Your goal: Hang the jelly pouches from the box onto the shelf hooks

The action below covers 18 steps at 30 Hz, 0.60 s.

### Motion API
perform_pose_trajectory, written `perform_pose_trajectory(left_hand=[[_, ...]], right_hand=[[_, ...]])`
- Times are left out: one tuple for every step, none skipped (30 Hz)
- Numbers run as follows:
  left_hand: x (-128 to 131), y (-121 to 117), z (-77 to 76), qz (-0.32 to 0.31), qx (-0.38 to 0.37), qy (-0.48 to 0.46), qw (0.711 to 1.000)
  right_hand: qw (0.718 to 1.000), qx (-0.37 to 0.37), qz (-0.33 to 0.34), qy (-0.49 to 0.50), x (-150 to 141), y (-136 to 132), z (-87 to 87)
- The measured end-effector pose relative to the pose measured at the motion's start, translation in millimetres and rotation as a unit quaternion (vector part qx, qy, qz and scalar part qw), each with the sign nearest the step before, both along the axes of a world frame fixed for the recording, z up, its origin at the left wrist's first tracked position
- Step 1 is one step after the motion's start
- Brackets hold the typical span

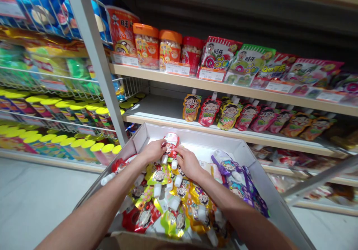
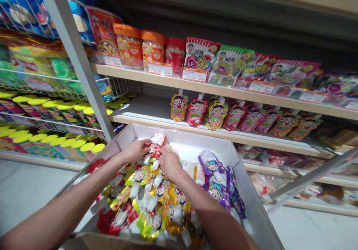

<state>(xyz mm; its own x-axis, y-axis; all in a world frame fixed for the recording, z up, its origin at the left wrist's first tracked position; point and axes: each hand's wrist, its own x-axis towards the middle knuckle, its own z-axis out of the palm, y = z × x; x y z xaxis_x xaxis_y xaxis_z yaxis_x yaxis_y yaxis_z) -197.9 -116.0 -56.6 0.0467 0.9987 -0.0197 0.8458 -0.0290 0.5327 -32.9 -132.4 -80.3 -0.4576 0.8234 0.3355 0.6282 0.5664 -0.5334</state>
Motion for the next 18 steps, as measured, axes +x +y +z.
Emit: perform_pose_trajectory(left_hand=[[-0.5,0.4,-0.6,-0.002,0.001,0.003,1.000],[-1.1,0.7,-1.3,0.000,0.002,0.004,1.000],[-1.6,1.0,-2.1,0.004,0.000,0.003,1.000],[-2.2,1.4,-3.1,0.009,-0.004,-0.001,1.000],[-2.6,1.7,-4.3,0.014,-0.009,-0.010,1.000],[-2.9,2.2,-5.7,0.016,-0.013,-0.022,1.000],[-3.0,2.7,-7.3,0.017,-0.014,-0.037,0.999],[-2.8,3.3,-9.0,0.018,-0.010,-0.056,0.998],[-2.4,4.0,-10.7,0.022,-0.004,-0.077,0.997],[-1.7,4.8,-12.2,0.028,0.002,-0.099,0.995],[-1.0,5.6,-13.5,0.036,0.004,-0.122,0.992],[-0.1,6.4,-14.4,0.043,0.002,-0.145,0.988],[0.6,7.1,-14.7,0.051,-0.003,-0.166,0.985],[1.1,7.8,-14.6,0.058,-0.007,-0.183,0.981],[1.3,8.4,-14.1,0.062,-0.010,-0.193,0.979],[1.2,8.9,-13.4,0.065,-0.010,-0.201,0.977],[0.7,9.5,-12.8,0.077,-0.007,-0.210,0.975],[-0.1,10.0,-12.3,0.091,-0.005,-0.220,0.971]], right_hand=[[1.000,0.001,-0.002,-0.003,0.4,0.9,-1.0],[1.000,0.002,-0.004,-0.005,0.7,2.0,-2.0],[1.000,0.003,-0.005,-0.006,0.9,3.1,-3.0],[1.000,0.005,-0.005,-0.007,1.0,4.2,-3.9],[1.000,0.006,-0.005,-0.008,1.0,5.1,-4.8],[1.000,0.006,-0.005,-0.010,1.0,5.8,-5.7],[1.000,0.007,-0.006,-0.010,1.0,6.3,-6.5],[1.000,0.007,-0.007,-0.010,0.9,6.7,-7.3],[1.000,0.008,-0.008,-0.009,1.0,6.9,-8.0],[1.000,0.008,-0.009,-0.008,1.1,7.1,-8.7],[1.000,0.006,-0.011,-0.008,1.4,7.2,-9.2],[1.000,0.004,-0.012,-0.006,1.7,7.2,-9.6],[1.000,0.002,-0.013,-0.005,2.2,7.3,-9.8],[1.000,-0.001,-0.015,-0.003,2.7,7.3,-9.9],[1.000,-0.004,-0.016,-0.001,3.4,7.2,-9.9],[1.000,-0.006,-0.017,0.002,4.1,7.1,-9.9],[1.000,-0.007,-0.019,0.006,4.9,6.9,-9.7],[1.000,-0.008,-0.019,0.012,5.7,6.5,-9.6]])
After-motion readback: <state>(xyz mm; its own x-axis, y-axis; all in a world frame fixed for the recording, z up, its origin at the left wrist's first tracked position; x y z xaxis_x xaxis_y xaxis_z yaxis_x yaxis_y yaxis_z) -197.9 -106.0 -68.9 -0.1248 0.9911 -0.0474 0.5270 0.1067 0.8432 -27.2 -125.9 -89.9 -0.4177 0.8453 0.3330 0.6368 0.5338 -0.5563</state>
